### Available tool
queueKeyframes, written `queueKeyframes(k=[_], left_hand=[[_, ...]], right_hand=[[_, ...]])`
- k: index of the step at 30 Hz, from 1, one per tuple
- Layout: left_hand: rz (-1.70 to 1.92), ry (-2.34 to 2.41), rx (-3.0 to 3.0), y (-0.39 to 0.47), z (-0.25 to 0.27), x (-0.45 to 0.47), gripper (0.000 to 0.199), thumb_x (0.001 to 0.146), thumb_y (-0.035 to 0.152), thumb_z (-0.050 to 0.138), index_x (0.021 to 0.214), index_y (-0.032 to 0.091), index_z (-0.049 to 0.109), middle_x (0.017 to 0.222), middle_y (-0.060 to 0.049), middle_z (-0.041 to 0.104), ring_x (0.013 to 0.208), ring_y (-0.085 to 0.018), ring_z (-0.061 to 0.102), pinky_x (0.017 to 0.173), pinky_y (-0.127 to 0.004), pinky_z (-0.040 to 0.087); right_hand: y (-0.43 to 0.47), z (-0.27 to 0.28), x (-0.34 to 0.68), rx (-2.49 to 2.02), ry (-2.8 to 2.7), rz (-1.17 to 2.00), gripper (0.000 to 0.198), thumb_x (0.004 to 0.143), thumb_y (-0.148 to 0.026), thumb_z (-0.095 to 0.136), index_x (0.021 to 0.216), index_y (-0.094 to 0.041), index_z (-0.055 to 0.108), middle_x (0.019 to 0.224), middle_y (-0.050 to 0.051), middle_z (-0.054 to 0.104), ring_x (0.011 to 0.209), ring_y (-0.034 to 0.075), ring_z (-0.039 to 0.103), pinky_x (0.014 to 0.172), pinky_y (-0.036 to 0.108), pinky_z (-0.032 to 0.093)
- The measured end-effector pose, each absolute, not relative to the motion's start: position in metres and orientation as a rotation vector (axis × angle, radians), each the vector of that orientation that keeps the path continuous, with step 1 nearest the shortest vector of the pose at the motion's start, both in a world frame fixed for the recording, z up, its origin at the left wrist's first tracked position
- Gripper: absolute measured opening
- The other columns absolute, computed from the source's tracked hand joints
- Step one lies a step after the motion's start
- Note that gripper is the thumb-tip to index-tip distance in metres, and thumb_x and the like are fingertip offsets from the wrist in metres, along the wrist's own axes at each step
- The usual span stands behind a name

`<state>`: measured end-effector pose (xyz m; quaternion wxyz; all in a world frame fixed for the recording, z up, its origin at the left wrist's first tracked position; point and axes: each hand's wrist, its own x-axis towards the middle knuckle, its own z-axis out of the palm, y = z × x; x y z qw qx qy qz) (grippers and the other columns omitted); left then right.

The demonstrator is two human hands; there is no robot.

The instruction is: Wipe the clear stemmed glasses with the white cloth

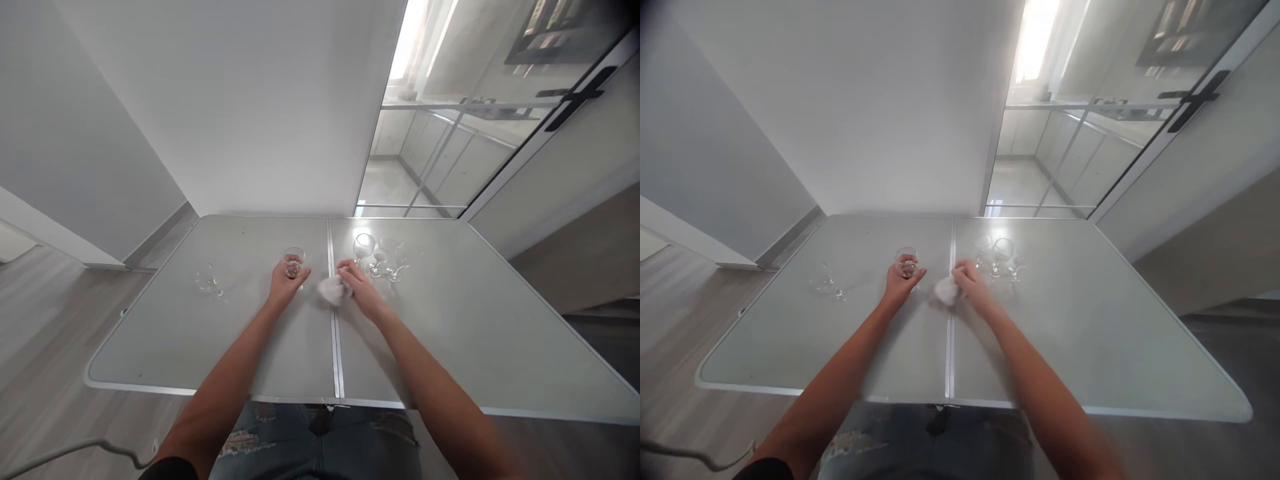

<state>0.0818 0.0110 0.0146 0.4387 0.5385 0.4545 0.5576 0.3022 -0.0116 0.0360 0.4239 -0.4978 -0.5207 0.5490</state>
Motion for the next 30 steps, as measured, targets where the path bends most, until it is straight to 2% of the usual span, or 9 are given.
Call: queueKeyframes(k=[5, 9, 14, 16, 19, 22, 24, 27, 30], left_hand=[[1.297, 1.121, 1.464, 0.004, 0.016, 0.089, 0.039, 0.069, 0.039, 0.086, 0.09, 0.02, 0.059, 0.079, -0.001, 0.069, 0.068, -0.014, 0.064, 0.067, -0.024, 0.049], [1.228, 1.011, 1.411, 0.005, 0.016, 0.089, 0.045, 0.068, 0.041, 0.086, 0.093, 0.021, 0.055, 0.086, -0.005, 0.074, 0.073, -0.018, 0.069, 0.067, -0.027, 0.052], [1.276, 0.981, 1.478, 0.005, 0.012, 0.092, 0.051, 0.059, 0.034, 0.092, 0.093, 0.019, 0.058, 0.1, -0.01, 0.073, 0.092, -0.023, 0.071, 0.075, -0.029, 0.055], [1.323, 1.054, 1.48, 0.007, 0.01, 0.092, 0.047, 0.059, 0.035, 0.092, 0.09, 0.019, 0.06, 0.092, -0.006, 0.072, 0.085, -0.02, 0.07, 0.071, -0.026, 0.053], [1.385, 1.088, 1.359, 0.011, 0.007, 0.087, 0.046, 0.064, 0.037, 0.089, 0.092, 0.02, 0.057, 0.072, 0.002, 0.065, 0.059, -0.011, 0.06, 0.056, -0.021, 0.045], [1.457, 1.021, 1.207, 0.016, 0.006, 0.081, 0.047, 0.068, 0.041, 0.087, 0.094, 0.022, 0.052, 0.057, 0.009, 0.053, 0.044, -0.007, 0.043, 0.045, -0.018, 0.033], [1.506, 0.998, 1.128, 0.018, 0.007, 0.079, 0.048, 0.068, 0.043, 0.087, 0.092, 0.023, 0.05, 0.054, 0.01, 0.049, 0.041, -0.006, 0.037, 0.043, -0.018, 0.029], [1.547, 0.993, 1.06, 0.02, 0.007, 0.079, 0.05, 0.067, 0.045, 0.088, 0.091, 0.023, 0.05, 0.053, 0.01, 0.049, 0.04, -0.005, 0.036, 0.042, -0.018, 0.029], [1.583, 1.005, 1.03, 0.021, 0.006, 0.079, 0.049, 0.068, 0.043, 0.087, 0.092, 0.023, 0.05, 0.052, 0.011, 0.045, 0.04, -0.005, 0.037, 0.041, -0.018, 0.029]], right_hand=[[-0.022, 0.022, 0.272, -0.939, -1.289, 1.601, 0.028, 0.075, -0.033, 0.061, 0.102, -0.027, 0.052, 0.08, -0.003, 0.049, 0.068, 0.015, 0.045, 0.058, 0.025, 0.035], [-0.019, 0.029, 0.285, -0.83, -1.159, 1.613, 0.04, 0.062, -0.022, 0.056, 0.102, -0.027, 0.051, 0.083, -0.001, 0.049, 0.07, 0.017, 0.045, 0.058, 0.027, 0.035], [-0.017, 0.035, 0.287, -0.896, -1.202, 1.35, 0.034, 0.072, -0.028, 0.065, 0.103, -0.028, 0.052, 0.087, -0.002, 0.051, 0.076, 0.017, 0.047, 0.067, 0.028, 0.04], [-0.017, 0.034, 0.286, -0.935, -1.261, 1.295, 0.031, 0.078, -0.035, 0.067, 0.105, -0.028, 0.054, 0.087, -0.002, 0.052, 0.076, 0.017, 0.048, 0.069, 0.028, 0.04], [-0.015, 0.03, 0.288, -1.037, -1.404, 1.214, 0.033, 0.083, -0.045, 0.067, 0.11, -0.027, 0.058, 0.079, -0.003, 0.051, 0.069, 0.015, 0.046, 0.064, 0.028, 0.038], [-0.014, 0.03, 0.291, -1.123, -1.582, 1.21, 0.046, 0.075, -0.048, 0.077, 0.113, -0.027, 0.062, 0.077, -0.004, 0.056, 0.066, 0.015, 0.047, 0.064, 0.028, 0.038], [-0.013, 0.03, 0.291, -1.096, -1.634, 1.247, 0.053, 0.07, -0.047, 0.082, 0.115, -0.028, 0.063, 0.086, -0.002, 0.064, 0.074, 0.018, 0.054, 0.069, 0.03, 0.042], [-0.012, 0.027, 0.289, -1.049, -1.528, 1.282, 0.039, 0.08, -0.056, 0.071, 0.104, -0.025, 0.07, 0.089, 0.001, 0.068, 0.083, 0.022, 0.058, 0.074, 0.032, 0.045], [-0.012, 0.019, 0.287, -1.095, -1.328, 1.366, 0.046, 0.087, -0.066, 0.059, 0.084, -0.022, 0.07, 0.072, 0.001, 0.062, 0.071, 0.019, 0.054, 0.065, 0.031, 0.043]])
